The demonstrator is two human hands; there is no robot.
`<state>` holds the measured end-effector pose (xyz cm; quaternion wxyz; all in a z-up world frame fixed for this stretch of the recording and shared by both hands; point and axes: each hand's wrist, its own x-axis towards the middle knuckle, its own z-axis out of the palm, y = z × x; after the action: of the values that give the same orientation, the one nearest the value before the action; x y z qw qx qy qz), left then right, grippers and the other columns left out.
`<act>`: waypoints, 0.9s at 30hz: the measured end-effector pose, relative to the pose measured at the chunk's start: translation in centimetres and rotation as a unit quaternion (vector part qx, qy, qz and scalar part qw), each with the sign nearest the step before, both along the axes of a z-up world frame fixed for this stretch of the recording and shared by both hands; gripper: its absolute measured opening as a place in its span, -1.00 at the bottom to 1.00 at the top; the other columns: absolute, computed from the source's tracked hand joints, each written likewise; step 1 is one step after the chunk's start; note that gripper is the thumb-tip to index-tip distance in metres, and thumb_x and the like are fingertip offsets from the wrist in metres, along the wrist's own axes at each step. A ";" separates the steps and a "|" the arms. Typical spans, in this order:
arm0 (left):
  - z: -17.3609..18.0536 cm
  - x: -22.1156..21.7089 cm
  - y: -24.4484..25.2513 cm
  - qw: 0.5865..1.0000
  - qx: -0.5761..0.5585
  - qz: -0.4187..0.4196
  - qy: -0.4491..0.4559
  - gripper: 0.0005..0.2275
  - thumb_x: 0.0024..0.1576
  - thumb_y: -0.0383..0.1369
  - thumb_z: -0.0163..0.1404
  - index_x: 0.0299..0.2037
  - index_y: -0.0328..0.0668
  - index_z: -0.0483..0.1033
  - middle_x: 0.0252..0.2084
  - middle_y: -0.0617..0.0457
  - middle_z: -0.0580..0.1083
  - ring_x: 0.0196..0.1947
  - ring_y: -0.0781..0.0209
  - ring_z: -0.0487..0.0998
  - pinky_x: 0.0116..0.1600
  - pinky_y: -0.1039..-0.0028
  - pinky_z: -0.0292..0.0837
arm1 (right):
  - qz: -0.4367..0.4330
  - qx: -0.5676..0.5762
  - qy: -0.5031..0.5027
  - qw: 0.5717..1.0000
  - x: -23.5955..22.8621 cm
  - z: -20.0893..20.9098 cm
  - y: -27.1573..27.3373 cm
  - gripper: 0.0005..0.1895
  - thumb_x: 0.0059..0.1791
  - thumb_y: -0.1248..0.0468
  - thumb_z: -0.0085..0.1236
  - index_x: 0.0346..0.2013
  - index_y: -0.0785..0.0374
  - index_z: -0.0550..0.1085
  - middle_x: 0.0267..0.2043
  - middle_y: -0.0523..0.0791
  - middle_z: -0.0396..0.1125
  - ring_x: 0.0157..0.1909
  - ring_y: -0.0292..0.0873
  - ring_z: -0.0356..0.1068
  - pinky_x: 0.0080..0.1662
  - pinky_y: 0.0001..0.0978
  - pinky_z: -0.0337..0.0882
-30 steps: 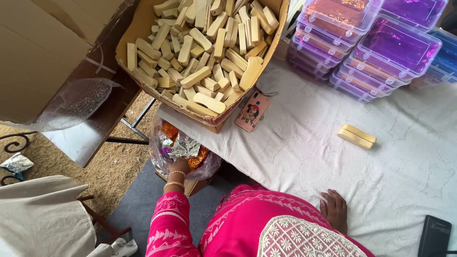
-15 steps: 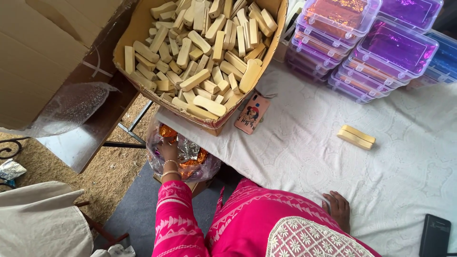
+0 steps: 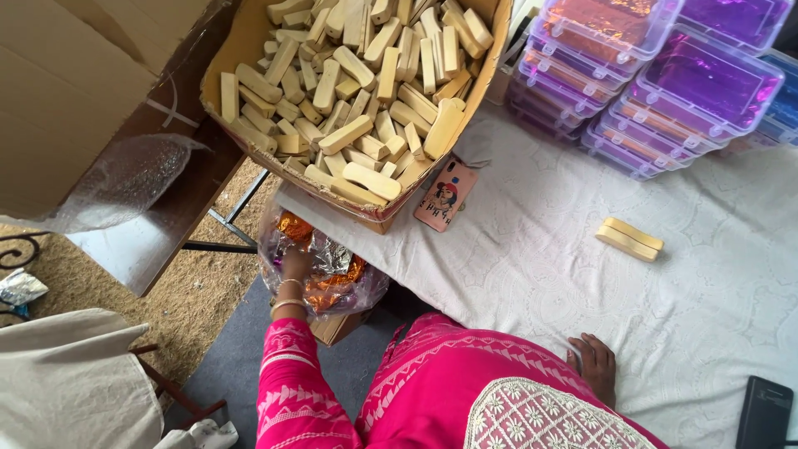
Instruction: The recorder is packaging small wooden bars into foil and plastic containers.
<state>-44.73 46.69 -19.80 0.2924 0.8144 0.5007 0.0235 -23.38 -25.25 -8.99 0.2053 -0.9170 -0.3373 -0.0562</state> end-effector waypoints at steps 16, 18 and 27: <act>-3.4 7.7 -11.9 0.934 0.104 -0.342 -0.015 -0.68 0.10 -0.37 -0.04 0.02 -0.30 0.58 0.05 -0.29 0.54 0.03 -0.24 0.55 0.10 0.09 0.46 | -0.024 -0.003 0.014 1.000 -0.5 1.8 1.1 -0.74 0.07 0.16 -0.03 0.00 0.16 0.44 0.14 -0.03 0.26 0.31 -0.06 0.24 0.35 -0.05 0.20; 5.9 7.3 -11.8 0.996 -0.083 -0.016 0.026 -0.77 0.07 -0.37 0.10 -0.10 -0.23 0.64 -0.11 -0.23 0.60 -0.14 -0.18 0.62 -0.02 0.11 0.53 | -0.016 0.001 0.006 1.000 -0.4 1.4 1.0 -0.74 0.08 0.16 -0.04 0.00 0.15 0.43 0.14 -0.04 0.25 0.30 -0.08 0.24 0.36 -0.06 0.21; 8.2 1.0 -4.4 0.966 0.011 0.256 0.020 -0.53 0.04 -0.59 0.02 0.22 -0.39 0.31 0.26 -0.35 0.30 0.25 -0.21 0.34 0.38 0.14 0.26 | -0.034 -0.011 0.017 0.999 -0.7 1.8 1.2 -0.74 0.06 0.16 -0.01 0.01 0.15 0.44 0.16 -0.05 0.24 0.32 -0.09 0.22 0.37 -0.05 0.20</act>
<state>-43.77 42.27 -11.60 0.2581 0.6626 0.6977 0.0868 -24.07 -24.09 -7.23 0.1986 -0.9310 -0.3032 -0.0432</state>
